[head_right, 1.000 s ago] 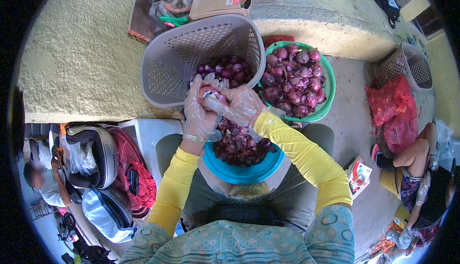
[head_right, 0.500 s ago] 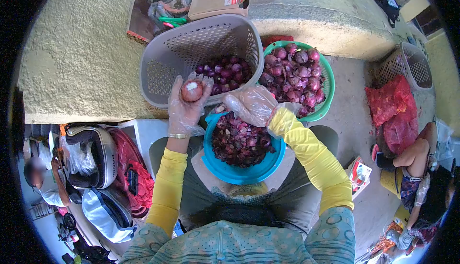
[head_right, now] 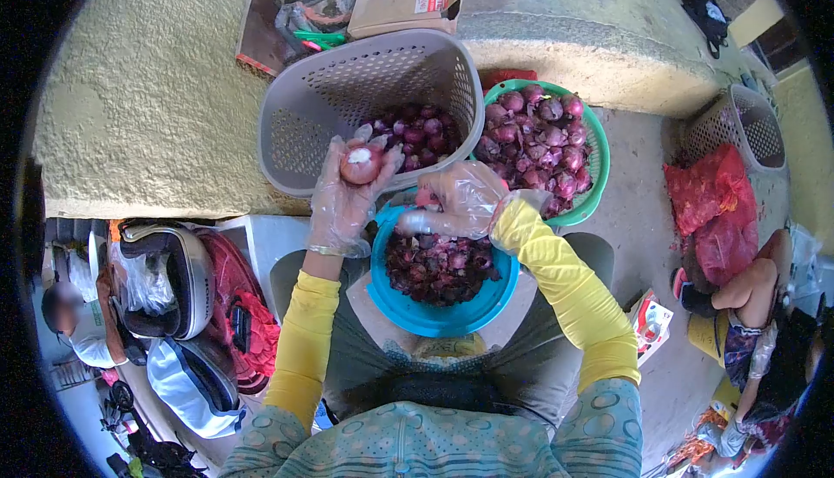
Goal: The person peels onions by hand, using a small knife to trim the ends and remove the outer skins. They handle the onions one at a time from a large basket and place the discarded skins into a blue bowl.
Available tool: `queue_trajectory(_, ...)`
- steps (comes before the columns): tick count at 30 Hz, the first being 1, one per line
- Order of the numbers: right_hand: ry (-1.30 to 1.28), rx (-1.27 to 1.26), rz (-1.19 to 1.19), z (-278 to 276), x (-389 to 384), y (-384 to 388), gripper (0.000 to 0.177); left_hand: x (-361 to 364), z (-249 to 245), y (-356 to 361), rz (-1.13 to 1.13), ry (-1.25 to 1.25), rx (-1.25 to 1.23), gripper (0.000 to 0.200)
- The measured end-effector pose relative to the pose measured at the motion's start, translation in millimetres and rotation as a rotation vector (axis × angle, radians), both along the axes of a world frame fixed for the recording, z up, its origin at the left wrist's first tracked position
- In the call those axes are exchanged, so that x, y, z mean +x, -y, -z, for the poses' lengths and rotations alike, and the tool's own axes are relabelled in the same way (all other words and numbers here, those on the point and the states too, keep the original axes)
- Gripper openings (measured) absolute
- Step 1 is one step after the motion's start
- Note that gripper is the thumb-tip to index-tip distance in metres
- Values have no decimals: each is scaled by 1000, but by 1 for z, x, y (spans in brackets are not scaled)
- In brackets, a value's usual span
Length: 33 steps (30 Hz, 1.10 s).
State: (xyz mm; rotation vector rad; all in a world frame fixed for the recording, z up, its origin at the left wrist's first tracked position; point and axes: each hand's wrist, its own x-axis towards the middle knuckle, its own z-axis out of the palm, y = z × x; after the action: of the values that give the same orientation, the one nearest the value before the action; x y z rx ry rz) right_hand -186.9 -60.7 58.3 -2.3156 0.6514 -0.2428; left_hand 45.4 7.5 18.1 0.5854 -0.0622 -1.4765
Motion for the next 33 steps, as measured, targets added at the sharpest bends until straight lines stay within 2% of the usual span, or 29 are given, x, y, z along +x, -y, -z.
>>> queue_trajectory(2,65,57,25,3,2,2,50,3,-1,-1,81,72,-19,46)
queue_trajectory(4,306,313,101,25,4,4,43,3,-2,-1,92,34,-35,45)
queue_trajectory(5,324,143,112,34,5,6,37,3,-3,-1,105,-4,-49,43)
queue_trajectory(6,324,142,111,33,5,7,37,1,-6,0,105,-4,-50,43)
queue_trajectory(9,312,570,292,28,3,7,31,-6,-11,2,53,68,17,34)
queue_trajectory(13,455,752,274,24,7,7,32,-7,-14,0,57,132,11,33)
queue_trajectory(15,407,1036,356,11,4,4,38,-7,-17,0,86,133,-10,32)
queue_trajectory(16,405,1035,358,16,4,4,38,-7,-17,1,63,140,-19,33)
queue_trajectory(18,386,1038,509,25,7,9,48,-7,-18,1,36,147,-30,33)
queue_trajectory(19,394,1164,553,20,5,12,51,-6,-18,0,-3,139,-15,34)
queue_trajectory(20,393,1163,549,21,5,13,51,-5,-19,1,-41,132,-2,34)
queue_trajectory(22,738,1295,321,17,9,15,49,-3,-20,1,-45,130,-26,34)
queue_trajectory(23,749,1267,449,12,7,13,55,-2,-21,0,-45,129,-46,34)
queue_trajectory(24,748,1267,448,16,8,14,55,-2,-20,1,-47,128,-46,34)
queue_trajectory(26,856,1490,382,28,11,16,60,-3,-18,2,-74,134,-20,33)
queue_trajectory(30,670,1443,449,35,9,9,60,-6,-13,5,-139,150,-27,35)
queue_trajectory(31,626,1341,440,31,8,12,55,-6,-15,5,-121,109,-31,37)
queue_trajectory(32,623,1340,438,26,7,19,55,-6,-16,4,-101,68,-35,39)
queue_trajectory(33,645,1280,545,21,5,30,51,-5,-15,4,-104,65,-37,39)
